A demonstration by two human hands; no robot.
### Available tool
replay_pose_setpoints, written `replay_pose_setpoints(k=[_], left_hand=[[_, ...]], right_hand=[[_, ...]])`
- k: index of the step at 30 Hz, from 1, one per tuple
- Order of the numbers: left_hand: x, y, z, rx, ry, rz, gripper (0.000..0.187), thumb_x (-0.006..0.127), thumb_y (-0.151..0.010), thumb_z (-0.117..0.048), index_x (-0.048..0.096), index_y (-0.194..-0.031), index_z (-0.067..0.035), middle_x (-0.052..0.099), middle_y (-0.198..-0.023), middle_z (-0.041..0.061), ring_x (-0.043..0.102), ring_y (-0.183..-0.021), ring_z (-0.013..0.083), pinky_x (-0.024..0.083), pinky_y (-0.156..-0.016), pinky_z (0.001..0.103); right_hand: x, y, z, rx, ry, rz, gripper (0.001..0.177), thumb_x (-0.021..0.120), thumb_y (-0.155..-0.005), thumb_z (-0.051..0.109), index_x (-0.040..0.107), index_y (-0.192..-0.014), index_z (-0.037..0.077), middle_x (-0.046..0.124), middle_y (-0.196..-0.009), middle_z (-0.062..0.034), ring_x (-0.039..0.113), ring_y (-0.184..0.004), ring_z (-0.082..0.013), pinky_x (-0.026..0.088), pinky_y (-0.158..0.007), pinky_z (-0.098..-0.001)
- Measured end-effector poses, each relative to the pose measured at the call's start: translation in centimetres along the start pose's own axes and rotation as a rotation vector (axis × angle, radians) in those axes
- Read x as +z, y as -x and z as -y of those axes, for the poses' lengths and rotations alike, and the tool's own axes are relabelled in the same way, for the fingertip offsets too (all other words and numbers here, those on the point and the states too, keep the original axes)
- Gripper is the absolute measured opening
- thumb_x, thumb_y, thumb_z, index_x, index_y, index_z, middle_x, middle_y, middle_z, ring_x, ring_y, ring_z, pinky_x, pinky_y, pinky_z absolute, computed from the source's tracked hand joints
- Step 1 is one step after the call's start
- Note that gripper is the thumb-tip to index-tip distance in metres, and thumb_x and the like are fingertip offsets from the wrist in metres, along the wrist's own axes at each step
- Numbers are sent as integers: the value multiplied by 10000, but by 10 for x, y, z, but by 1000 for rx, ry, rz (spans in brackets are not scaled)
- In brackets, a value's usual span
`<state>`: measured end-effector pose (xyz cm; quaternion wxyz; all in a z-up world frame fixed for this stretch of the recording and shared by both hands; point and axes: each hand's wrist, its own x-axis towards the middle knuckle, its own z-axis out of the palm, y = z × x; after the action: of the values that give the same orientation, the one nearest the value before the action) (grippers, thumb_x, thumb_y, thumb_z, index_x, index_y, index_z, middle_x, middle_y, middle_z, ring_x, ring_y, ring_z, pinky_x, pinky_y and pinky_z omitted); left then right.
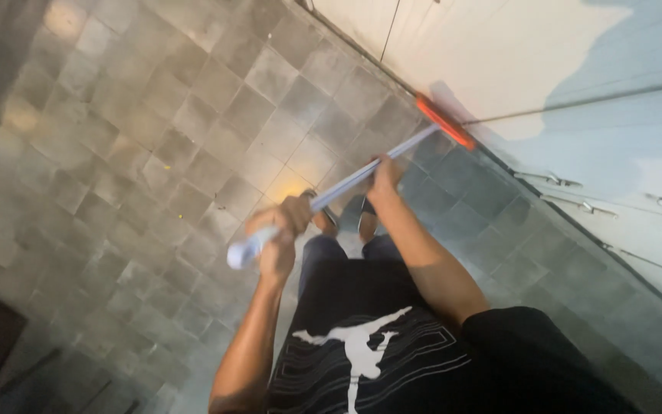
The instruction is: Sweeping debris on a tiled floor using a broom.
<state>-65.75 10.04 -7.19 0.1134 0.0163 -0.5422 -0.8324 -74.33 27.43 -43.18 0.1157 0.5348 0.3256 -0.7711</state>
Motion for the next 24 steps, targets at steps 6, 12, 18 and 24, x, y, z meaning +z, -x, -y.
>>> replay_pose_setpoints(k=[6,12,18,24], left_hand=[[-14,-51,7,-103,-73,140,109,515,-710,-139,457,-679,-53,527,-642,102,540,-665,246,520,-945,467],[-58,-68,2,-76,-240,291,114,557,-770,-118,478,-720,-54,541,-718,91,582,-785,261,478,-1065,498],[-105,-92,-21,-22,-303,284,106,553,-784,-107,475,-750,-43,542,-789,92,584,-844,287,457,-1107,510],[-123,-117,-71,171,-512,449,134,567,-723,-26,434,-733,-43,488,-752,106,571,-775,294,548,-986,513]], right_hand=[[13,-29,6,-63,-80,-127,75,563,-925,93,549,-973,37,641,-741,-108,608,-558,-196,437,-422,-313],[81,-109,-44,-115,130,34,99,530,-876,-1,541,-778,-1,511,-609,-123,541,-493,-252,465,-422,-376],[167,-123,-98,-212,224,188,128,542,-907,22,605,-796,9,557,-635,-94,543,-529,-203,465,-469,-360],[264,-45,-105,51,-2,425,114,586,-983,117,525,-974,21,593,-780,-111,532,-583,-180,476,-508,-340]])
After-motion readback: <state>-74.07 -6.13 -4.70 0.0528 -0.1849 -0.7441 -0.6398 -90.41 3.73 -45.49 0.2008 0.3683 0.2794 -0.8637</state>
